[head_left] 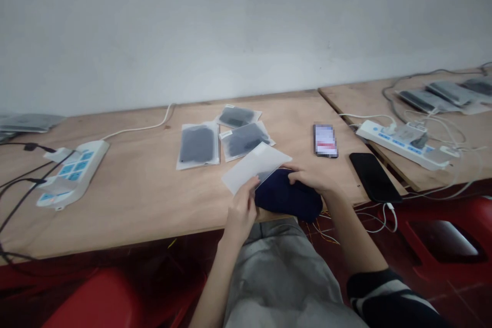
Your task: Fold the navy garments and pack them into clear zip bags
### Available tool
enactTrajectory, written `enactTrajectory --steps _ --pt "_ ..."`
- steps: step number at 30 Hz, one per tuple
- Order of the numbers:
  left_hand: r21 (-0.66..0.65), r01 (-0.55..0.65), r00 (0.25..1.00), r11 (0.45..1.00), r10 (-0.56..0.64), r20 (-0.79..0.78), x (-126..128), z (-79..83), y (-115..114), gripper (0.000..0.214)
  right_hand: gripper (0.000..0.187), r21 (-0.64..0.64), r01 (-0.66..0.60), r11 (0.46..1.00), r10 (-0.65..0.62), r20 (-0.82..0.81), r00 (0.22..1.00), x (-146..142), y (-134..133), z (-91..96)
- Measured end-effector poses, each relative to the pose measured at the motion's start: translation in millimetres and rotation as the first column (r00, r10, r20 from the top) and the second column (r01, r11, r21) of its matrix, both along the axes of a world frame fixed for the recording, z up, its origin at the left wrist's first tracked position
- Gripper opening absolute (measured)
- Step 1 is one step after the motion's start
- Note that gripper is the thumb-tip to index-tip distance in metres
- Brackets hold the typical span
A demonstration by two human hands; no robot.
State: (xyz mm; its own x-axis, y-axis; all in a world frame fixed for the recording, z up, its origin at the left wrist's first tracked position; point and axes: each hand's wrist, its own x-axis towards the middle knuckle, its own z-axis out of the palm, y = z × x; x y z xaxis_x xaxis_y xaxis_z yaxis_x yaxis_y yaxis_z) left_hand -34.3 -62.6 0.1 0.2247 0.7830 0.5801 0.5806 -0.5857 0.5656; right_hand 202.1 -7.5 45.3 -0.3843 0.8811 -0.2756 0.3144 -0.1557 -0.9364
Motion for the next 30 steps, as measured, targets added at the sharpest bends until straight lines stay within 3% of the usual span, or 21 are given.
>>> enactTrajectory --steps 4,7,11,16,19,22,26,30 --pt "0.054 -0.091 0.981 0.994 0.098 -0.168 -6.0 -13.6 -0.4 0.058 0.065 -0.162 0.138 0.977 -0.152 -0.077 0.985 -4.0 0.9 -13.6" --pt "0.012 -0.148 0.975 0.989 0.148 -0.166 -4.7 -15.7 -5.6 0.053 0.069 -0.276 0.131 0.952 -0.186 -0.184 0.965 -5.6 0.2 -21.6" --pt "-0.074 -0.139 0.986 0.988 0.131 -0.107 -1.4 -11.1 -9.5 0.043 0.069 -0.3 0.103 0.948 -0.189 -0.273 0.943 -5.2 0.0 -26.0" --pt "-0.16 -0.089 0.996 0.983 0.088 -0.015 2.0 -4.3 -4.4 0.041 0.065 -0.296 0.098 0.95 -0.181 -0.268 0.946 -7.1 0.8 -24.1" --pt "-0.191 -0.048 0.998 0.98 0.054 0.026 4.4 2.3 -1.9 0.044 0.058 -0.171 0.096 0.981 -0.121 -0.144 0.982 -11.3 2.7 -22.3" --pt "-0.244 0.002 0.999 0.97 0.01 0.047 2.5 10.1 -0.9 0.044 0.054 0.028 -0.005 1.0 0.005 -0.001 1.0 -13.7 6.0 -20.1" --pt "-0.301 0.108 0.994 0.947 -0.103 0.034 -8.3 18.8 1.0 0.044 0.057 0.218 -0.168 0.962 0.14 0.139 0.98 -14.2 9.1 -15.9" --pt "-0.292 0.146 0.986 0.945 -0.162 -0.03 -19.7 23.5 3.8 0.044 0.061 0.31 -0.279 0.909 0.22 0.214 0.952 -20.1 7.6 -15.8"
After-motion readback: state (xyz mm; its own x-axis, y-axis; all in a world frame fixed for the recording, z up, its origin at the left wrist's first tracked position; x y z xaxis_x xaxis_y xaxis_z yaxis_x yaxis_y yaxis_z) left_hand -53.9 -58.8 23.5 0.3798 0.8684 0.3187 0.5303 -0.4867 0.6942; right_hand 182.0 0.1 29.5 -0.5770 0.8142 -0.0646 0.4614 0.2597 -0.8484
